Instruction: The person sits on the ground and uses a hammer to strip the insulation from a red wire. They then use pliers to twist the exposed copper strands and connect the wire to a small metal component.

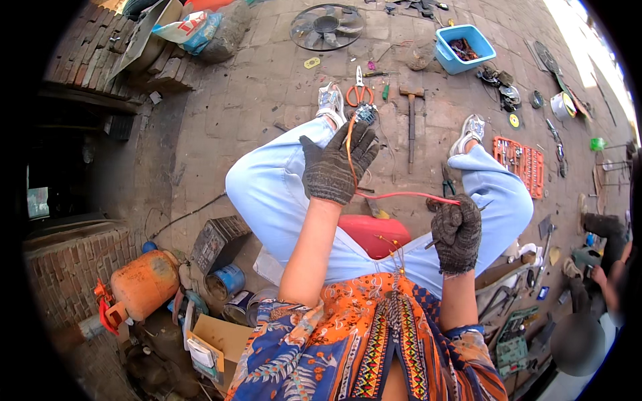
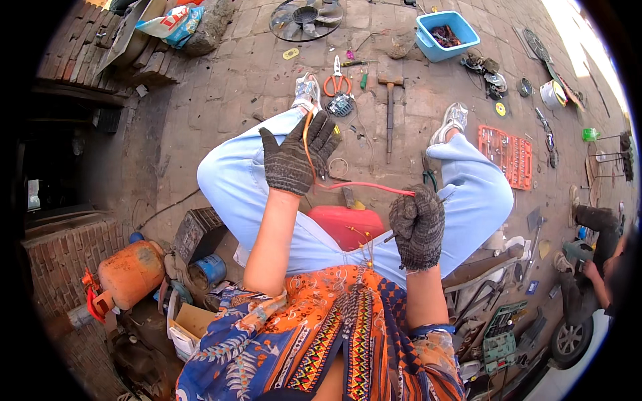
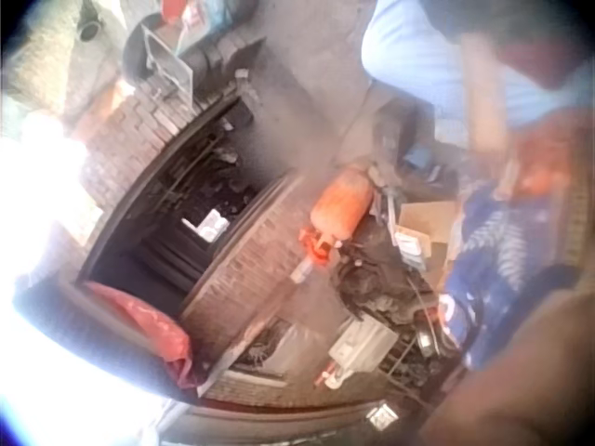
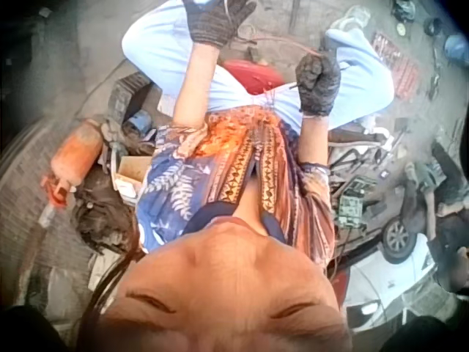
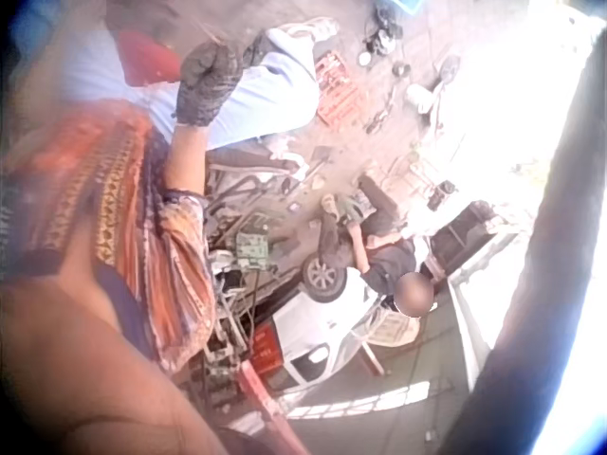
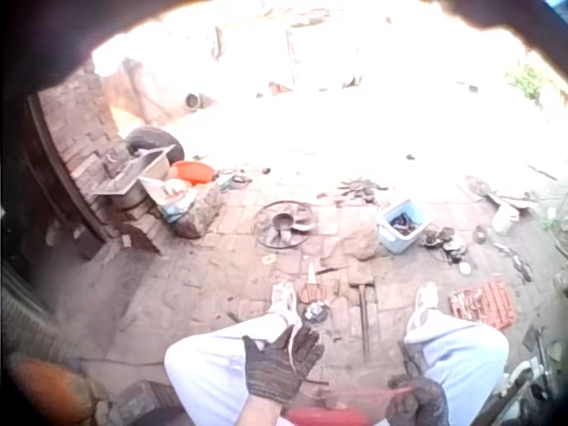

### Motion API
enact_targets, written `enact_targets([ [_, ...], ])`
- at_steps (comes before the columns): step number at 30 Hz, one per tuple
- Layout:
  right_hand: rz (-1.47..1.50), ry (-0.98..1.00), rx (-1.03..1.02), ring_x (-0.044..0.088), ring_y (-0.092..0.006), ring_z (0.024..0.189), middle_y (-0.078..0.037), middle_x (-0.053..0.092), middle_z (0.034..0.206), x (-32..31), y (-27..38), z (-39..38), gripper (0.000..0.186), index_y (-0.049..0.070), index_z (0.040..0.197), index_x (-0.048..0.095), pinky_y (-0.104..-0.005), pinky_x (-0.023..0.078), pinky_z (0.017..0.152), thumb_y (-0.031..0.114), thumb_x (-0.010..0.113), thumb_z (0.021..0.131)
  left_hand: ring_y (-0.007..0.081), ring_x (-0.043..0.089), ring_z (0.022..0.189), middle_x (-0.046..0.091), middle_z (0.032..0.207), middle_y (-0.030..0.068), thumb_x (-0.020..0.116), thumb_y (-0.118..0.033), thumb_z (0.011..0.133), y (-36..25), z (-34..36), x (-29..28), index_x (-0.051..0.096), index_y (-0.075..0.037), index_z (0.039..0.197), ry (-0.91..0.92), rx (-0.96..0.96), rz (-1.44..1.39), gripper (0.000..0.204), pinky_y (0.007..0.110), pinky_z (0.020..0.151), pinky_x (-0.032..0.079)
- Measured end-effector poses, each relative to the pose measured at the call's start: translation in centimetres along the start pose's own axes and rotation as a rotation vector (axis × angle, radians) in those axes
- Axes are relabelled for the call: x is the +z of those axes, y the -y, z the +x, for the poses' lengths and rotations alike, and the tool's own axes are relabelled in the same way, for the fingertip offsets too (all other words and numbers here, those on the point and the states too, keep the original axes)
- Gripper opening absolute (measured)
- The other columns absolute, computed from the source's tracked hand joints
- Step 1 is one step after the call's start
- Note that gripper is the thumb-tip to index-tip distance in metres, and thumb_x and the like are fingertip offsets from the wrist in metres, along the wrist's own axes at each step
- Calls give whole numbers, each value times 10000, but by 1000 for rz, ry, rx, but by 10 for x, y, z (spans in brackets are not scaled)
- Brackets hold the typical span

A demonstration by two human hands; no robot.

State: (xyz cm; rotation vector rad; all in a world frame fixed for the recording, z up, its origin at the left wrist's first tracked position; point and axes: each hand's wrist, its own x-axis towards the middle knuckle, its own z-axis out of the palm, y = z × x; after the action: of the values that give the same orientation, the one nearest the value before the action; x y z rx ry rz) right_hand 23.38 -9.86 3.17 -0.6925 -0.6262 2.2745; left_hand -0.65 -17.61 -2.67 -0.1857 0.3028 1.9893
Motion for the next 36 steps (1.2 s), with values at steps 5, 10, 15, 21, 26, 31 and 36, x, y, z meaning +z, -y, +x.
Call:
enact_targets([
  [5,308,-25,-7,291,-95,355,14,386,526,-7,14,10,351,117,678,472,-252,334,386,287,458,985,340,494,1179,495,1303,208,435,-517,921,43,-11,-43,443,4,1313,-203,-97,28,652,514,1042,368],
  [10,-4,-122,-42,520,-139,606,-72,588,831,-39,-3,39,358,68,989,572,-257,444,542,412,476,970,93,465,506,612,862,53,494,-87,945,44,-11,-55,536,-114,1188,-356,-19,12,249,243,509,431],
  [15,-1683,-323,-490,577,-268,1014,-186,536,1211,-115,-68,74,563,10,1355,413,-361,480,883,152,636,858,63,354,428,567,777,0,499,-99,947,20,-13,-17,567,-91,1146,-304,80,136,211,223,415,261],
  [21,-1341,163,-304,634,-241,834,-160,589,1133,4,-81,22,486,45,1275,485,-361,513,756,106,657,824,79,370,448,591,800,55,515,-83,934,15,-11,-15,565,-9,1189,-301,95,34,271,230,425,268],
  [26,-1465,253,-186,649,-310,802,-178,652,952,9,-100,36,293,51,1113,605,-387,517,720,182,635,852,167,547,674,631,990,124,514,-211,954,20,-12,-3,489,-67,1296,-286,109,198,372,291,582,464],
  [31,-1523,231,-252,642,-349,786,-180,662,875,16,-94,37,208,47,962,671,-416,509,707,221,625,859,283,639,936,623,1114,183,514,-317,948,22,-24,-17,498,-47,1260,-525,68,487,413,383,791,536],
  [36,-1695,296,-216,634,-359,777,-184,658,851,16,-84,38,222,62,947,679,-440,500,697,257,623,856,262,643,962,651,1079,171,499,-239,957,29,-36,-20,551,40,1209,-103,-178,755,379,345,871,520],
])
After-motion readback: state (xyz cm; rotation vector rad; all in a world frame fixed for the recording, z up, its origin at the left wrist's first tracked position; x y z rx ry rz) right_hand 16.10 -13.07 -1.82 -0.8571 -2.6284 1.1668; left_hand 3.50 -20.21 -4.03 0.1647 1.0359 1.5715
